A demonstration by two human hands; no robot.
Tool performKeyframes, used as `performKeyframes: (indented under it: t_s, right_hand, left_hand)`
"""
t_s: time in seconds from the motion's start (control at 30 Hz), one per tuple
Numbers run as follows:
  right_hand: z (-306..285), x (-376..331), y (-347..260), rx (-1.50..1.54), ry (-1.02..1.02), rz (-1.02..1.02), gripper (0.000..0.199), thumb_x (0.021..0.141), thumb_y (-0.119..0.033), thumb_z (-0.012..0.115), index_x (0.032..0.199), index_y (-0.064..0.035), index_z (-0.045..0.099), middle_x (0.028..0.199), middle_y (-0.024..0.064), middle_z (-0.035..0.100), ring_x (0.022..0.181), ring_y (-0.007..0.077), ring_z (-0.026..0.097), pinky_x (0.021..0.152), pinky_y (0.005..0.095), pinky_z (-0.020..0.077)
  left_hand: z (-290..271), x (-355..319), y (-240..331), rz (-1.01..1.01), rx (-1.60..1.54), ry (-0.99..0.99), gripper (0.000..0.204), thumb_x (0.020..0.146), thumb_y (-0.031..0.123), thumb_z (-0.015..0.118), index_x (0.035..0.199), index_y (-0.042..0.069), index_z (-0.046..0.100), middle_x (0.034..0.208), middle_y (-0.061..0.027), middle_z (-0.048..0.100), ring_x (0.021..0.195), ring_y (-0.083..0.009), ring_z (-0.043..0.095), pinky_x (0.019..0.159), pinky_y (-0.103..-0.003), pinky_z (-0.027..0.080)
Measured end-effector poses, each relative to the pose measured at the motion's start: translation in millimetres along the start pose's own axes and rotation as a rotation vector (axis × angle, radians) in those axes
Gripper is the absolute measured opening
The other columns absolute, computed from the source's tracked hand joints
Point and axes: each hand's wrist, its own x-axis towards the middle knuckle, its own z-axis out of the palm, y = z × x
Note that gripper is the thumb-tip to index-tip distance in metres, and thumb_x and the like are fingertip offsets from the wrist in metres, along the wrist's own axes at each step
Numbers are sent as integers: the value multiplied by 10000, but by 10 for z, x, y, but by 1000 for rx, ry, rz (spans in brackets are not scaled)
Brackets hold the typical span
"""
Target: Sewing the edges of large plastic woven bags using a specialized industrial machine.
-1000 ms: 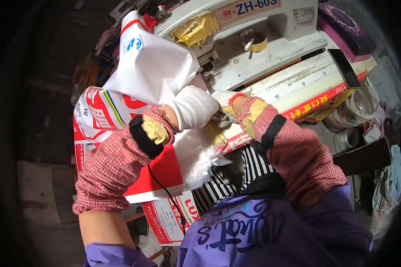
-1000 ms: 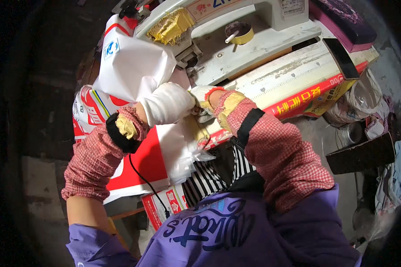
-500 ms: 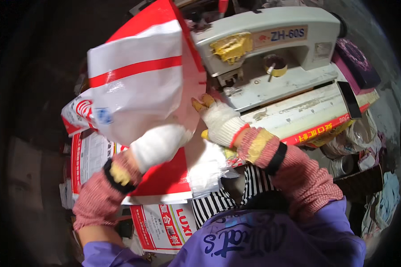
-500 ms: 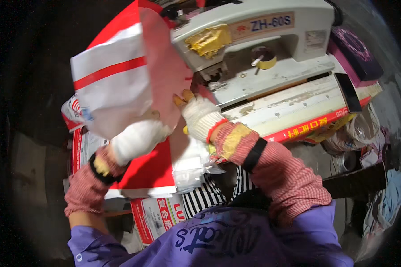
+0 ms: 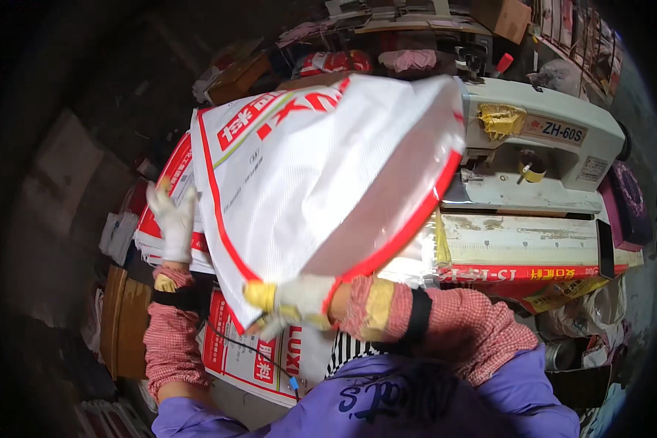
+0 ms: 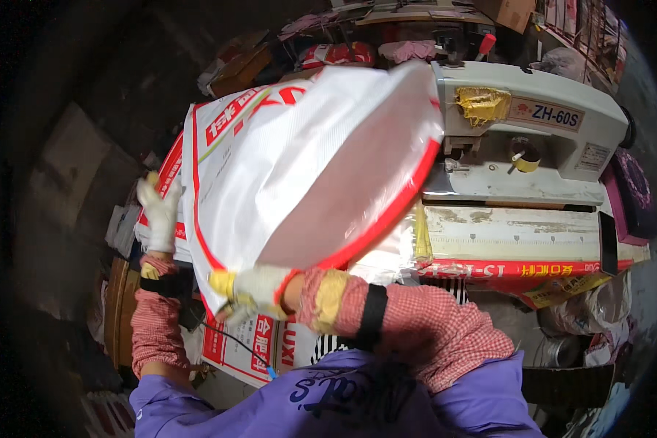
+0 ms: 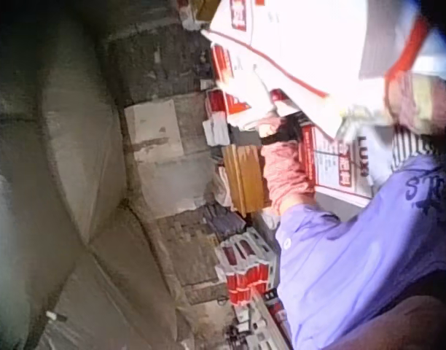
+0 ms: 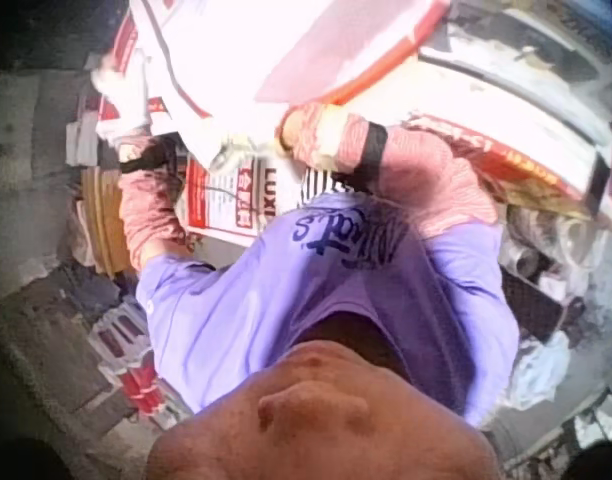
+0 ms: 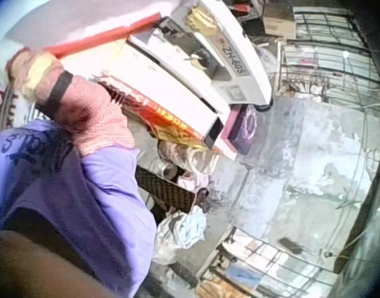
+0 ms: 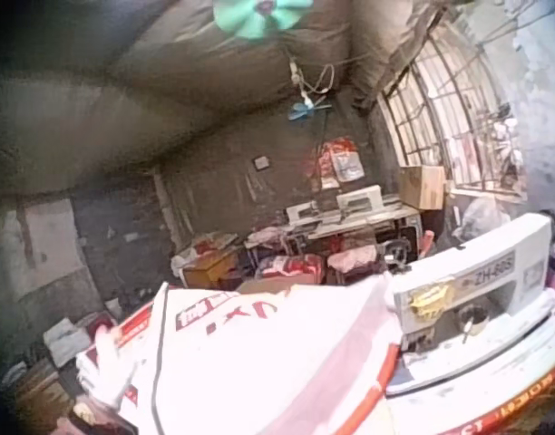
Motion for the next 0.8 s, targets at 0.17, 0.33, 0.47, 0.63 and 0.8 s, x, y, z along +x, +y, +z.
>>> performKeyframes:
  t_s: [0.17,0.33,0.47,0.63,0.8]
  right_hand:
    - [-172,-421,440,-1151,83,-412,515,888,-500,483,1058,-37,630,966,132,654,838,222,608,807,348,466]
    - [-660,-1392,212,-1015,763,-195,329,829,-352,604,1026,-95,661,825,130,676,772,236,653,714,345,504]
    - [-1052,-1502,29,-1715,1320,-103,533,793,-375,624,1223,-67,555,1155,207,595,1120,345,546,910,448,430]
    - [-1279,-1228,234,-1866,1259,136,705,808,-479,548,1382,-90,416,1432,201,359,1344,375,291,1086,461,226]
    - [-1191,-1253,200,-1843,1223,150,697,826,-518,501,1409,-150,396,1486,193,286,1386,346,237,1113,491,122]
  left_hand:
    - [40,-891,-799,-1167,-1246,-639,715,871,667,426,1042,-14,560,809,-99,646,680,-198,645,607,-320,531]
    - [169,-401,-907,-1041,-1142,-735,806,831,755,370,976,3,621,904,-104,641,823,-219,617,702,-361,527]
    - [643,312,-943,-1301,-1335,-1086,620,885,605,469,1034,25,630,958,-118,642,903,-266,613,793,-423,519]
    - [1275,673,-777,11,88,-868,268,880,270,515,945,48,650,904,-120,656,795,-313,625,717,-450,485]
    - [1259,1465,588,852,308,-340,154,794,145,503,798,64,634,757,-169,614,725,-355,591,658,-450,466]
